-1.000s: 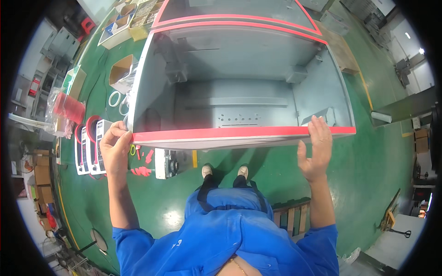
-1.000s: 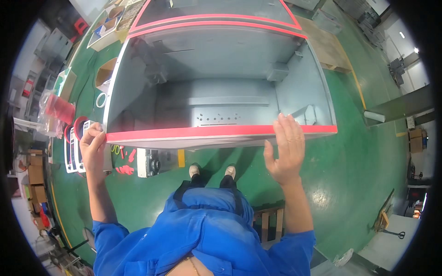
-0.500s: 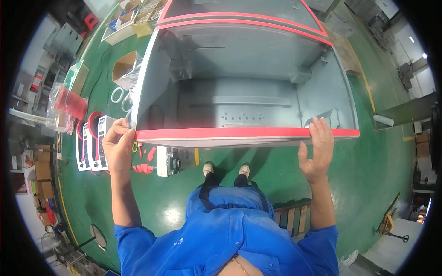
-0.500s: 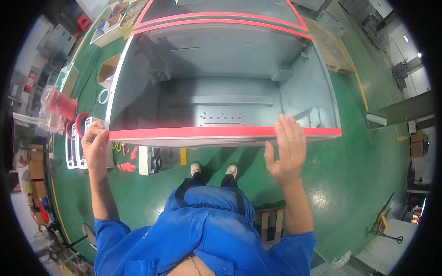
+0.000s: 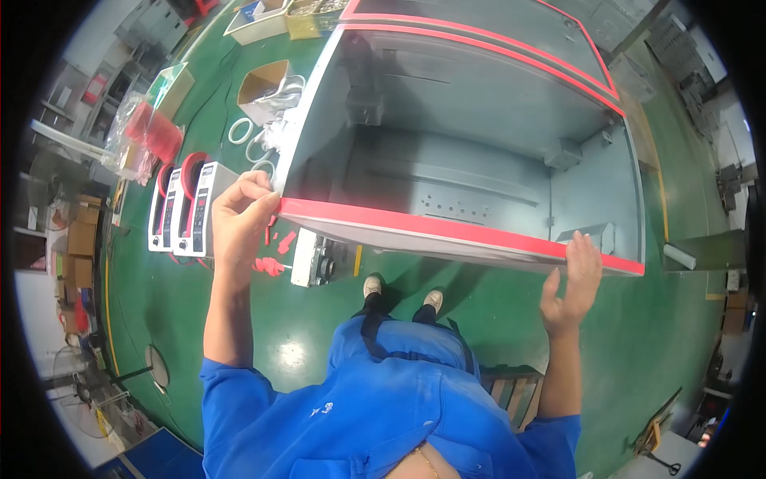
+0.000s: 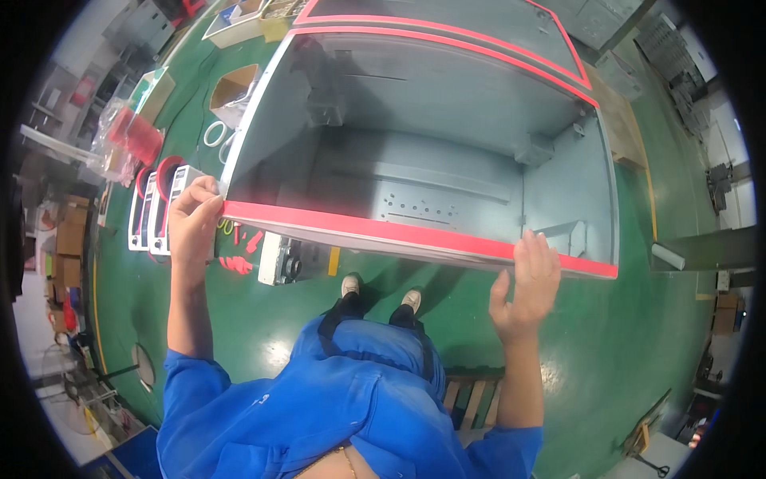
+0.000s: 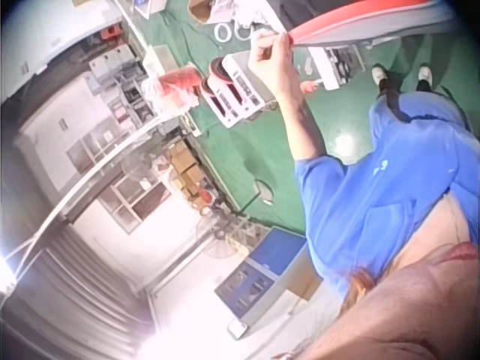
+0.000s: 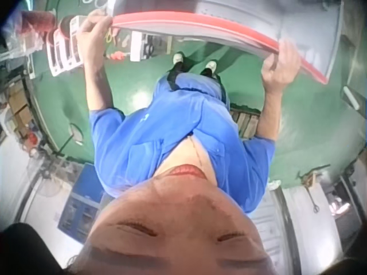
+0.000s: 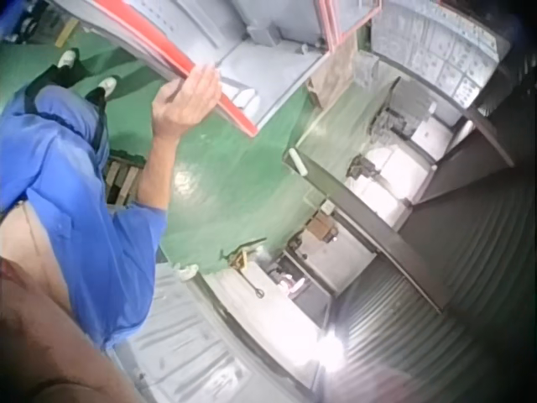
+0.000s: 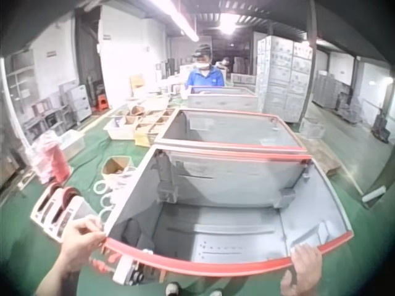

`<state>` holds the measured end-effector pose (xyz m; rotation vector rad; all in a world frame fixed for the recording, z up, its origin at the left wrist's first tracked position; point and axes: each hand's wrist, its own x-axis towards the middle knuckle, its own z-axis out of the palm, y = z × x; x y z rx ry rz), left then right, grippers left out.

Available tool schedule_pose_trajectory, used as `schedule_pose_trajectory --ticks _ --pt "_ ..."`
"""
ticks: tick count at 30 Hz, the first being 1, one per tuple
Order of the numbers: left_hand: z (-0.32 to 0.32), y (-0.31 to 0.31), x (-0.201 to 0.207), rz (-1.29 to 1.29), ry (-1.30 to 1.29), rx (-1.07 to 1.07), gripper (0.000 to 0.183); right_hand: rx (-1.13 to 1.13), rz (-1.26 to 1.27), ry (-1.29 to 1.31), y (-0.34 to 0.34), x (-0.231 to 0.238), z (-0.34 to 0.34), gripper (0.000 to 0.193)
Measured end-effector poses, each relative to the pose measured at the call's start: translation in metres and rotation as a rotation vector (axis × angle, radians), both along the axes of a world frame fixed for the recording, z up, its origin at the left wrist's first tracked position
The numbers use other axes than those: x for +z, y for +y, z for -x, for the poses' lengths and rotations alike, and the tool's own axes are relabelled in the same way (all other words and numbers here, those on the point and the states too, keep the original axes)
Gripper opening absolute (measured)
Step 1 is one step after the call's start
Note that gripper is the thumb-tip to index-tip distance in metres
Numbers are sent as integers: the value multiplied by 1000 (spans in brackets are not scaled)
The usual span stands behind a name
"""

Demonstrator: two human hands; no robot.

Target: The person applies red tape along the edges of a metal cabinet door, smoothing it down and cutting excess pieces. They handle the tape and the cabinet door throughout the process.

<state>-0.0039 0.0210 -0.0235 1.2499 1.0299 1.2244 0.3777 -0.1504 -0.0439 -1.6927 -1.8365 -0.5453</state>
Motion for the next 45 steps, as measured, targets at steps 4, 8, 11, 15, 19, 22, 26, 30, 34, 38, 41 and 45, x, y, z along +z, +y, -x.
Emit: schedule_pose_trajectory --ticks 4,8,11,15,19,22,26,30,34,38,41,45 --pt "-2 0 5 24 -15 -5 11 3 -8 3 1 0 2 43" --pt "-5 -2 9 57 -11 12 12 0 -15 -7 1 -1 3 43" --pt "-6 -3 11 44 2 13 13 3 -17 -14 2 -1 2 43" --pt "-6 -3 10 19 28 3 13 3 -8 -23 1 0 3 43" --pt "-7 -3 11 19 41 10 13 -25 7 -26 1 2 6 44" --pt "-7 -4 11 15 36 20 13 -9 -25 -21 3 4 16 44" --pt "-5 -2 10 30 14 4 12 105 -19 8 19 10 41 46" --pt "-5 -4 12 27 45 15 11 210 3 23 37 17 72 47" --pt "-6 -5 13 17 44 6 9 229 41 -15 51 18 100 40" --pt "-4 -5 12 14 59 -6 8 219 79 -70 51 12 105 38" --pt "-3 -6 11 -17 94 7 10 227 90 -77 51 12 106 37" --pt "-1 -3 8 -29 64 -19 11 217 91 -84 49 9 106 38"
